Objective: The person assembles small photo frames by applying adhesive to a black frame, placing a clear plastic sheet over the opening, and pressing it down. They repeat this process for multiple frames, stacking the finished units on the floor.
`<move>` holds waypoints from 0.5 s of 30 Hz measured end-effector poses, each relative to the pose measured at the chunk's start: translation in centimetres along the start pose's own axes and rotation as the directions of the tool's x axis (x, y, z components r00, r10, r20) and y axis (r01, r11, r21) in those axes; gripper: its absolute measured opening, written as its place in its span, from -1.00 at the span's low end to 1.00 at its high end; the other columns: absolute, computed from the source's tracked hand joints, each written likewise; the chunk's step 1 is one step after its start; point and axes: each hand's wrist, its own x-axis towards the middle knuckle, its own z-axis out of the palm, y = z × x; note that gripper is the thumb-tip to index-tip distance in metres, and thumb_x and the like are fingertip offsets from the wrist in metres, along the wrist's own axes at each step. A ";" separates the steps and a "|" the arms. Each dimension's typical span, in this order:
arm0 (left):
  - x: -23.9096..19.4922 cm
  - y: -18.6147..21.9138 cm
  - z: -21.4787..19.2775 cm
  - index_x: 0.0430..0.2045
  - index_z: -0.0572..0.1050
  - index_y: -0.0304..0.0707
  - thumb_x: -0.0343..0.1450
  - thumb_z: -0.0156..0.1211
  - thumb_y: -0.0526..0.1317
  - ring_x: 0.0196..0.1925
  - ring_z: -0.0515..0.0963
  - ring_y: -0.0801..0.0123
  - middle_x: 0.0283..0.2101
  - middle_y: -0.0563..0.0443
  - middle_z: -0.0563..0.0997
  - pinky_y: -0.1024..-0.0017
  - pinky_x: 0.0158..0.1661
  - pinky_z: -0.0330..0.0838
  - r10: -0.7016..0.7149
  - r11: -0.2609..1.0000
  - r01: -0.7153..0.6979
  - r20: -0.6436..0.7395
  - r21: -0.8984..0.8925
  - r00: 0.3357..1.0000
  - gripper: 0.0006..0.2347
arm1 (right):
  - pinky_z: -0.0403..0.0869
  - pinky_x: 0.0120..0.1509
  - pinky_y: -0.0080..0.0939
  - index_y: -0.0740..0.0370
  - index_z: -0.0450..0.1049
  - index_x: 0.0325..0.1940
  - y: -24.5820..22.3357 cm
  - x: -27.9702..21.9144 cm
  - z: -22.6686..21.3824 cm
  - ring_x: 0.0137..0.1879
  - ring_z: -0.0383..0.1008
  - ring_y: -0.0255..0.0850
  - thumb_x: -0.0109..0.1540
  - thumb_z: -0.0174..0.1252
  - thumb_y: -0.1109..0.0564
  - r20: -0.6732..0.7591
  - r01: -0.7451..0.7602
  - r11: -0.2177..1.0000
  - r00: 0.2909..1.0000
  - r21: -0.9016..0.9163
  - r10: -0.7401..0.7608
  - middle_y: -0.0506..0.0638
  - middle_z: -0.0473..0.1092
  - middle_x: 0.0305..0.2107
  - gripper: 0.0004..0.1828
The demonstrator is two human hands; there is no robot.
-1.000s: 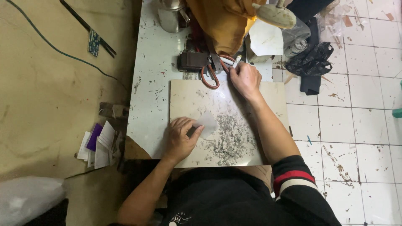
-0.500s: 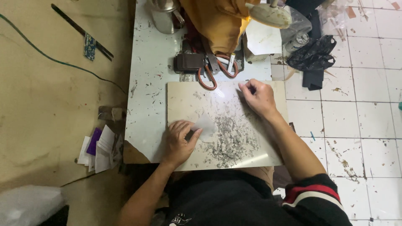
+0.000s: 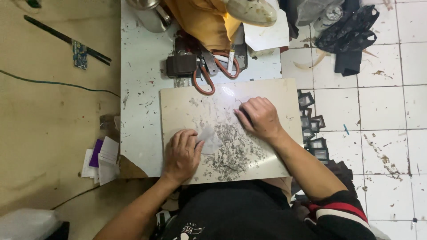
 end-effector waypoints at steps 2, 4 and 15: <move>0.2 0.2 0.3 -0.50 0.43 -0.29 0.50 0.18 -0.14 -0.08 0.59 0.03 -0.21 -0.05 0.52 0.20 -0.09 0.49 -0.003 1.000 0.002 0.007 0.029 1.000 -0.77 | 0.40 -0.18 -0.12 0.11 0.50 -0.19 -0.6 0.9 -1.3 -0.28 0.42 -0.07 0.36 0.14 -0.06 0.011 0.023 1.000 1.000 -0.006 -0.023 -0.03 0.35 -0.43 -0.79; 0.0 0.3 0.6 -0.49 0.42 -0.29 0.51 0.16 -0.14 -0.08 0.59 0.02 -0.21 -0.07 0.52 0.19 -0.09 0.50 -0.013 0.998 0.013 0.011 0.063 1.000 -0.77 | 0.38 -0.13 -0.11 0.10 0.50 -0.11 -1.1 1.6 -2.0 -0.21 0.42 -0.08 0.35 0.13 -0.08 0.025 0.055 0.998 0.998 -0.006 -0.055 -0.03 0.36 -0.36 -0.77; -0.7 0.2 1.9 -0.43 0.41 -0.18 0.50 0.11 -0.10 0.01 0.53 0.04 -0.13 -0.01 0.49 0.14 -0.01 0.41 -0.081 0.985 0.057 0.142 0.165 0.987 -0.81 | 0.38 -0.05 -0.16 0.09 0.56 -0.12 -1.3 2.4 -2.9 -0.10 0.45 -0.12 0.33 0.13 0.08 0.051 0.165 0.985 0.984 0.056 -0.168 -0.03 0.49 -0.21 -0.88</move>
